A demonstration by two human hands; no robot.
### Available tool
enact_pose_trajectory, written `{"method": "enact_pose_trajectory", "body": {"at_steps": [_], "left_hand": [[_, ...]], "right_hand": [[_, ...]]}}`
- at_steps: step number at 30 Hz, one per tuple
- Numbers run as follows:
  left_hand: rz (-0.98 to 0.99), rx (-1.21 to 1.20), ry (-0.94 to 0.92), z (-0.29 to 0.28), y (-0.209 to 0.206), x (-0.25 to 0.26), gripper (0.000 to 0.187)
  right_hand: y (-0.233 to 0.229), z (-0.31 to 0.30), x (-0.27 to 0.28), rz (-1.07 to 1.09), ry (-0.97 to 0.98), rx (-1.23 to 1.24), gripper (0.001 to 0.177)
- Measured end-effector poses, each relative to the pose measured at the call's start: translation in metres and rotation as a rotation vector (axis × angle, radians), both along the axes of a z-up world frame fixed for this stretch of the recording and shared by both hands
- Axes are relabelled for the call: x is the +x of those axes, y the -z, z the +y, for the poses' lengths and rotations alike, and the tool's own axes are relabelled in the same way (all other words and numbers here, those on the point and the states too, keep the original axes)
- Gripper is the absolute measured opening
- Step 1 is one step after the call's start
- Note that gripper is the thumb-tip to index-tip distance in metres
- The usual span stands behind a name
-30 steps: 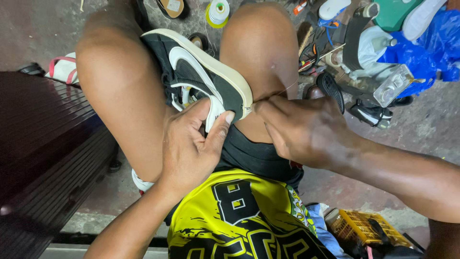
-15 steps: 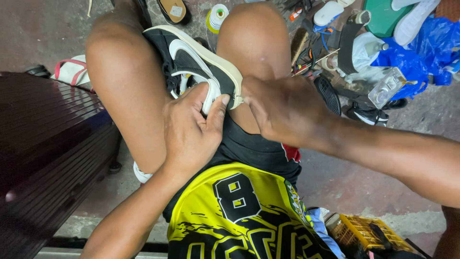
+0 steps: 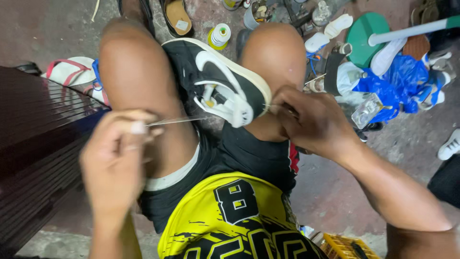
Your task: The person sits on the floor and sews a black and white Nike sneaker using a needle and white thread. They repeatedly push the needle through the shoe's upper and pull the thread to secure stitches.
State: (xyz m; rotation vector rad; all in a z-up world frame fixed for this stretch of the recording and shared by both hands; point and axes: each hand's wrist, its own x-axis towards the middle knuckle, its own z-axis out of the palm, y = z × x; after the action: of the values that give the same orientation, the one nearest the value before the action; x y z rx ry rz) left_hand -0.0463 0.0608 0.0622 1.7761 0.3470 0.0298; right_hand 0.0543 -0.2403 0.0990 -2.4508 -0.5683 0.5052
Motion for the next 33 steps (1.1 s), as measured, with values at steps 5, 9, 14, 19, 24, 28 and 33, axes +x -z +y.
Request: {"method": "enact_pose_trajectory", "body": {"at_steps": [5,9,14,19,24,28,33], "left_hand": [[-0.155,0.541,-0.056,0.02,-0.007,-0.016,0.009],[-0.295,0.356,0.092,-0.028,-0.004,0.004,0.015],[-0.194,0.149,0.456,-0.088,0.015,0.041,0.024],[-0.253,0.073,0.506,-0.079,0.035,0.047,0.011],[-0.09,-1.053,0.215,-0.052,0.035,0.026,0.016],[0.137,-0.665,0.245,-0.064,0.047,0.032,0.019],[0.019,-0.045,0.289,-0.076,0.054,0.042,0.011]], "right_hand": [[-0.001,-0.017,-0.005,0.299,0.296,-0.013,0.011],[0.008,-0.028,-0.008,0.286,0.31,-0.013,0.011],[0.016,-0.03,-0.013,0.276,0.299,0.001,0.01],[0.016,-0.029,-0.01,0.356,0.338,0.075,0.01],[0.014,-0.023,-0.006,0.38,0.329,0.008,0.009],[0.011,-0.011,-0.004,0.369,0.294,0.011,0.011],[0.007,-0.001,-0.001,0.017,-0.021,-0.017,0.009]]}}
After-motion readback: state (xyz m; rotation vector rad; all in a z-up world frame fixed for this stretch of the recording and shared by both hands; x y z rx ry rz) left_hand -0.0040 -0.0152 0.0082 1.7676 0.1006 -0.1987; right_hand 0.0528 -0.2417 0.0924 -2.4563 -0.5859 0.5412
